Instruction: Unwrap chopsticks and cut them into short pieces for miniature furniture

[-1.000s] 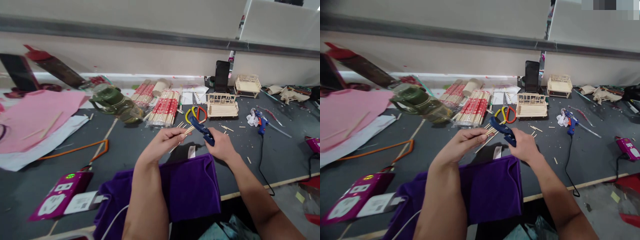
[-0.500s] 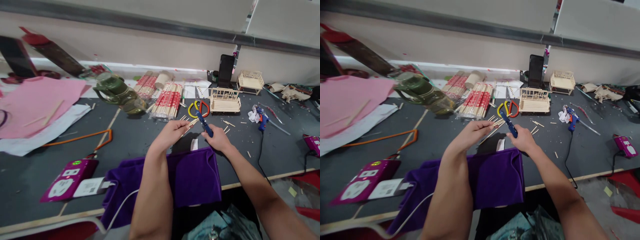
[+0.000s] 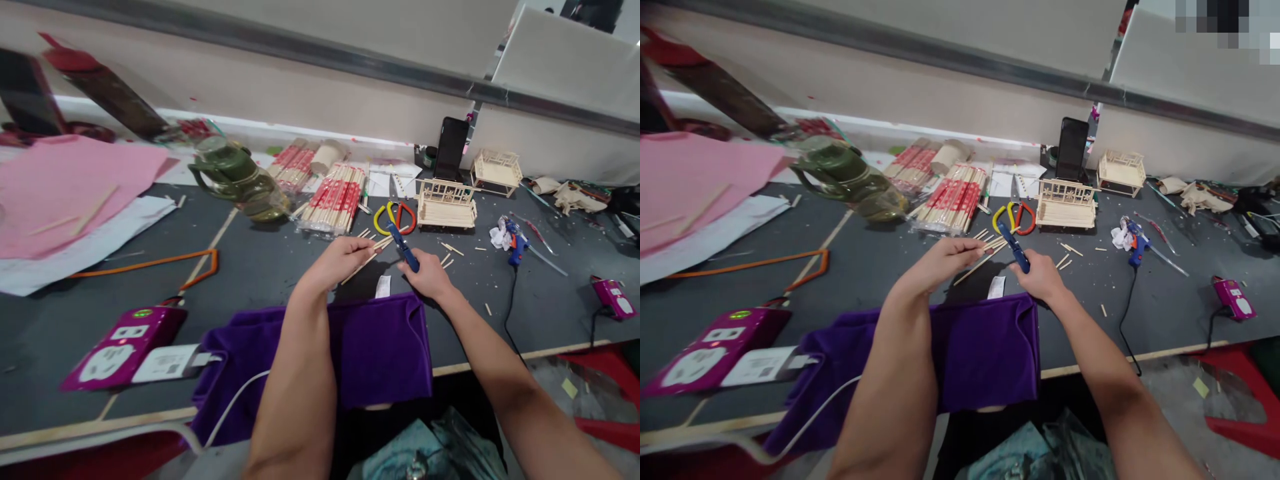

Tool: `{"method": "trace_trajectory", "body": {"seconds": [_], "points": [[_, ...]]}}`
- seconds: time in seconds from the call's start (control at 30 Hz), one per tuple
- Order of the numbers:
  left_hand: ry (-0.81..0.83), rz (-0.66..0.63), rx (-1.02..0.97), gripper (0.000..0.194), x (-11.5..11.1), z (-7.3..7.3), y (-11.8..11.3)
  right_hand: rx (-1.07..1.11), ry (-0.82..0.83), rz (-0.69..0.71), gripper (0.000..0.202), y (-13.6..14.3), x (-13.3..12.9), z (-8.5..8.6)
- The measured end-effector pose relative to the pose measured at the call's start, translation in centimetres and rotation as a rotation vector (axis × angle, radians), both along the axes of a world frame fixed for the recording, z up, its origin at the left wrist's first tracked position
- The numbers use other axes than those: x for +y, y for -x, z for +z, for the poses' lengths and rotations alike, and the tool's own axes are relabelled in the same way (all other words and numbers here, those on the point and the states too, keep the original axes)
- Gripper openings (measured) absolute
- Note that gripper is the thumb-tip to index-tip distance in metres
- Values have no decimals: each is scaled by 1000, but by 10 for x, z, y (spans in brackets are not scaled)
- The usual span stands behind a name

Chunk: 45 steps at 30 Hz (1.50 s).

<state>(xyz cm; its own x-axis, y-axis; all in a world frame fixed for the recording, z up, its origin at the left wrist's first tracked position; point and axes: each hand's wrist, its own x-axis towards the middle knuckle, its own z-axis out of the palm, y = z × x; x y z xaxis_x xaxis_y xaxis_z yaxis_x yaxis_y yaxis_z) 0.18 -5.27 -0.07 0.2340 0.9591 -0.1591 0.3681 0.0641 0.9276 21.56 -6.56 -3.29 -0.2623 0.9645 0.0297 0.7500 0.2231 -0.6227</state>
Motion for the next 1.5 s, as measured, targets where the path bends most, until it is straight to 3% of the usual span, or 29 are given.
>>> {"method": "trace_trajectory", "body": {"seconds": [0.13, 0.2, 0.47, 0.57, 0.63, 0.73, 0.83, 0.97, 1.1, 1.17, 1.27, 1.4, 1.5], "points": [[26, 36, 6, 29, 2, 2, 3, -85, -12, -37, 16, 3, 1, -5], [39, 51, -26, 32, 1, 5, 4, -12, -14, -29, 18, 2, 0, -5], [21, -6, -212, 37, -7, 18, 7, 820, -94, -174, 28, -8, -2, -2], [-40, 31, -78, 34, -4, 11, 6, 960, -92, -247, 29, -7, -1, 1], [-150, 118, 173, 26, 1, 3, 1, 1012, -95, -293, 29, -8, 0, 3], [-298, 185, 642, 22, 8, -9, -11, 1060, -102, -342, 30, -8, 2, 3], [-316, 116, 876, 26, 10, -17, -21, 1084, -100, -364, 29, -8, 4, 2], [-283, 68, 899, 22, 7, -18, -22, 1072, -91, -363, 27, -7, 4, -1], [-343, 203, 861, 25, 12, -10, -24, 1037, -81, -362, 27, -4, 3, -1], [-399, 239, 837, 24, 23, -7, -33, 1028, -75, -344, 27, -2, 1, -1], [-461, 194, 798, 21, 47, -8, -56, 1014, -72, -299, 28, 1, -1, -2], [-407, 152, 840, 18, 77, -18, -81, 964, -81, -278, 27, 3, -2, -5], [-335, 187, 881, 25, 87, -25, -86, 963, -72, -288, 28, 4, 0, -5]]}}
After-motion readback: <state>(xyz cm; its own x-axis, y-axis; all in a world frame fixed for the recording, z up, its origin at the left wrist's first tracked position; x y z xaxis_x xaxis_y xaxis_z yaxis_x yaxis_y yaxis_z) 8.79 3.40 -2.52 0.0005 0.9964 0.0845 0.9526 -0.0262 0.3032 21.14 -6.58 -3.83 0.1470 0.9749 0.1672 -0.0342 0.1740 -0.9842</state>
